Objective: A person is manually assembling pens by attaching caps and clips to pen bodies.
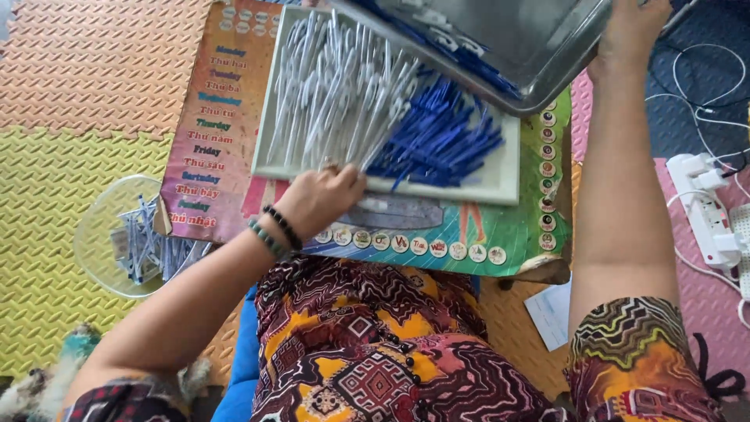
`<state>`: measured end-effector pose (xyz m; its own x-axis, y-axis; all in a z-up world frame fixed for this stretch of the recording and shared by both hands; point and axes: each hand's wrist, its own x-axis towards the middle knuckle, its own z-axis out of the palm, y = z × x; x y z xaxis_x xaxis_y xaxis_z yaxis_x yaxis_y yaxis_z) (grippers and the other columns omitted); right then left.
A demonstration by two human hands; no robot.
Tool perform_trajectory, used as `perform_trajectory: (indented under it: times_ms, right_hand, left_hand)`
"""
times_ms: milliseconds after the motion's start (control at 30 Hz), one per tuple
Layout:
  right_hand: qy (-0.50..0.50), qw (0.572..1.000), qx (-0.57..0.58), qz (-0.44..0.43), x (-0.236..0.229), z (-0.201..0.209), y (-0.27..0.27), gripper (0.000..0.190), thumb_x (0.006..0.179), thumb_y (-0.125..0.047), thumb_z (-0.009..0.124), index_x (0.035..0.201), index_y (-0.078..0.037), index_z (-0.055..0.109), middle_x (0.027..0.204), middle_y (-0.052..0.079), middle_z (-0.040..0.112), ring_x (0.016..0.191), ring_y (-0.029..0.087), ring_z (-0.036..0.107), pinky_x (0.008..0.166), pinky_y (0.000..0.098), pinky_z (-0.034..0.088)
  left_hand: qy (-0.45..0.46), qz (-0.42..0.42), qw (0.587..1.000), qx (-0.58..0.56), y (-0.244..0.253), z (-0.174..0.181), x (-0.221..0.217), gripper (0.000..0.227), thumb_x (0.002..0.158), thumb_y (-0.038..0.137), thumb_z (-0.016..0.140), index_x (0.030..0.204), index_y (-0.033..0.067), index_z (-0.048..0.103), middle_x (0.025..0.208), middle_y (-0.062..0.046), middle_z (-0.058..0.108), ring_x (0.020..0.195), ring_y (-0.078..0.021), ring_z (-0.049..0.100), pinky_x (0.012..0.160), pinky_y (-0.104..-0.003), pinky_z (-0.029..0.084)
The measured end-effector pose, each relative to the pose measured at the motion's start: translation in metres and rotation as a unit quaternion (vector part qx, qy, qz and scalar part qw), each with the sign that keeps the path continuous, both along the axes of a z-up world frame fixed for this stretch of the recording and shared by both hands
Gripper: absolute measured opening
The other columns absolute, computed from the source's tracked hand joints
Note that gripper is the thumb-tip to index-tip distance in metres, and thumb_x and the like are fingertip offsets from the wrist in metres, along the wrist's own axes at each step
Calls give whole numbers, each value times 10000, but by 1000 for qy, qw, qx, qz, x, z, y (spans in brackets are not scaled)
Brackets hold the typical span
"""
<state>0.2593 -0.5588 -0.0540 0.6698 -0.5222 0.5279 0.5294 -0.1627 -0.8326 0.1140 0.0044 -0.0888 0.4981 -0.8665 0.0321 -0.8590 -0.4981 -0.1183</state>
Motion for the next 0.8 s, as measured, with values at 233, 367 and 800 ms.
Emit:
perform_trajectory:
  times_ms: [233, 367, 800]
  right_hand:
    - [-26, 995, -89, -44, -40, 7, 40, 195, 1068, -31, 742, 1260, -68, 745, 1081, 87, 695, 1033, 225, 663, 895, 468, 582]
    - [-54, 991, -96, -81, -66, 21, 72, 232, 1084, -151, 786, 1288, -51, 739, 1128, 146, 746, 1084, 280, 743, 930, 514, 651]
    - [-145, 956, -200, -161, -111, 32, 123, 217, 1154, -103, 764, 1317, 36, 731, 1119, 199, 737, 1031, 262, 642, 840, 462, 546]
  left_hand:
    - [7, -35, 998, -51, 22, 3, -47, 269, 1064, 97, 777, 1304, 8, 696, 1051, -57, 695, 575, -81, 660, 414, -242, 678]
    - [26, -38, 996, -81, 25, 2, -52, 331, 1013, 27, 805, 1322, -5, 692, 1099, -84, 708, 599, -107, 695, 456, -259, 693]
    - [21, -39, 989, -138, 32, 5, -59, 358, 964, -102, 757, 1293, 28, 697, 1191, -100, 646, 600, -149, 635, 402, -296, 621]
